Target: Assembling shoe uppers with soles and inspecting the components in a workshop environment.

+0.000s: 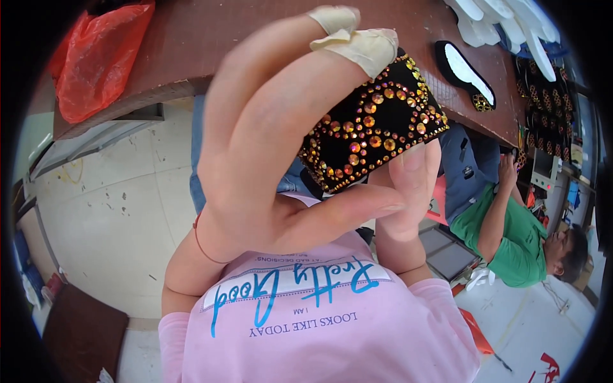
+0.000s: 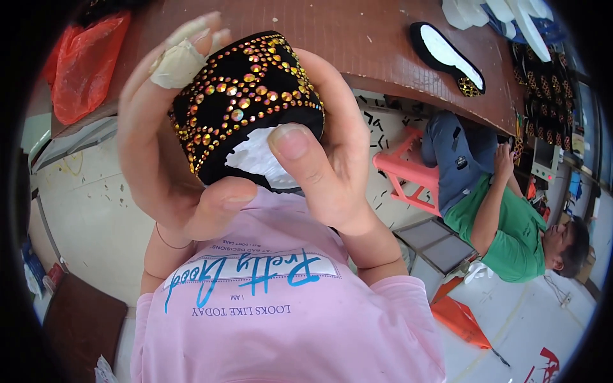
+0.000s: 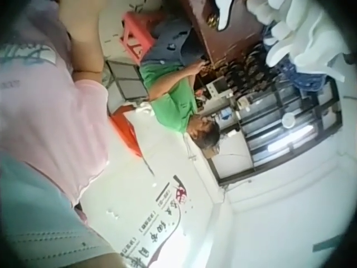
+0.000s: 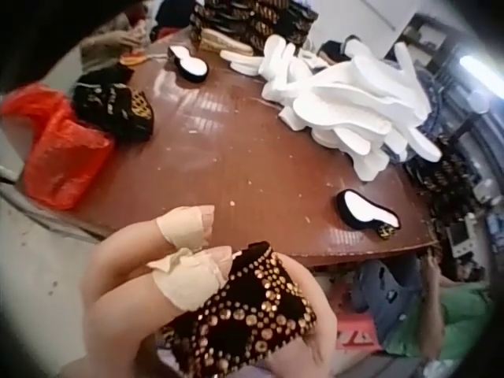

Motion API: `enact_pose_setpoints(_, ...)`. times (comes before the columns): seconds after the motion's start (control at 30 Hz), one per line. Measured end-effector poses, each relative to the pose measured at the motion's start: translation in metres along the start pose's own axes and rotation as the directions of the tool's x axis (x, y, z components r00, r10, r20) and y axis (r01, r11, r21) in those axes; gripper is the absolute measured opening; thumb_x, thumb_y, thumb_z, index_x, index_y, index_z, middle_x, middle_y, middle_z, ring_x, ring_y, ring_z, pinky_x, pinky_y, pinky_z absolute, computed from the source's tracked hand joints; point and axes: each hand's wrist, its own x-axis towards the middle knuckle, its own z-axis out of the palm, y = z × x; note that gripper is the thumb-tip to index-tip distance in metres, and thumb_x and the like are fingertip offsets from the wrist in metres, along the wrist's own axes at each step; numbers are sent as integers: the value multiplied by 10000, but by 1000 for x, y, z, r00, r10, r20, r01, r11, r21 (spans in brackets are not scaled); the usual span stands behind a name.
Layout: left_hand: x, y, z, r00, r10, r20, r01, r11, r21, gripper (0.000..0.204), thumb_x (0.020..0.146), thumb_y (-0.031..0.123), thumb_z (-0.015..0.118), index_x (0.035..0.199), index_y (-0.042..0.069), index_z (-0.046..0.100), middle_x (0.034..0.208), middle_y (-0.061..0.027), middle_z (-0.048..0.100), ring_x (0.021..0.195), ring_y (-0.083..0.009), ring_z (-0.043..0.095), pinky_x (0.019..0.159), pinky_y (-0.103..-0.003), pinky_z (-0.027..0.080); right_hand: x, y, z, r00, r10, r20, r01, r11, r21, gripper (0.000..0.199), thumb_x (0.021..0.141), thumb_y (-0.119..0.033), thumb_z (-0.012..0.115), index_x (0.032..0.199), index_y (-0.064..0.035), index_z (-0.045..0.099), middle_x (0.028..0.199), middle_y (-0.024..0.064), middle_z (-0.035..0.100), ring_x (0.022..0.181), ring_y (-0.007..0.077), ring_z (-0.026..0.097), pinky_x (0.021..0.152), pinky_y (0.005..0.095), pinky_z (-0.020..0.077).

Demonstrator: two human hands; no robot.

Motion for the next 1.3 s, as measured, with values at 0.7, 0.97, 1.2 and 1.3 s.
enact_pose_setpoints(0.7, 10, 3, -1, 998, 53, -25, -51, 997, 58, 500, 753, 128, 583, 1201, -69, 484, 1205, -238, 544, 1028, -294, 570, 906, -349, 456, 0, 0, 9, 1000, -15, -9, 15, 998, 67, 624, 889, -291, 534, 1379, 18, 302, 1257, 175, 503, 1091, 236, 522, 931, 338, 416)
enact_pose_setpoints(0.97, 15, 13, 1, 999, -24, -44, 28, 996, 86, 461, 749, 105, 603, 1168, -71, 522, 1162, -206, 589, 1000, -268, 586, 895, -326, 461, 6, 24, -3, 983, -155, 96, 130, 966, 222, 568, 916, -312, 501, 1351, 17, 341, 1249, 165, 515, 1085, 235, 533, 937, 344, 421)
enact_pose_setpoints(1.2, 18, 23, -5, 972, -208, 108, 199, 977, 81, 673, 715, 26, 683, 1307, -65, 375, 1328, -249, 391, 1120, -318, 532, 991, -382, 417, 5, 9, 2, 989, -139, 43, 131, 979, 159, 492, 969, -344, 424, 1304, 15, 403, 1246, 151, 528, 1074, 217, 547, 935, 330, 427)
enact_pose_setpoints(1.3, 19, 18, -1, 976, -186, 117, 162, 970, 183, 670, 718, 32, 682, 1304, -73, 373, 1297, -250, 427, 1126, -321, 527, 998, -376, 410, 7, 9, 6, 997, -77, 4, 75, 980, 187, 503, 973, -374, 415, 1310, 0, 408, 1256, 140, 526, 1085, 210, 542, 941, 329, 421)
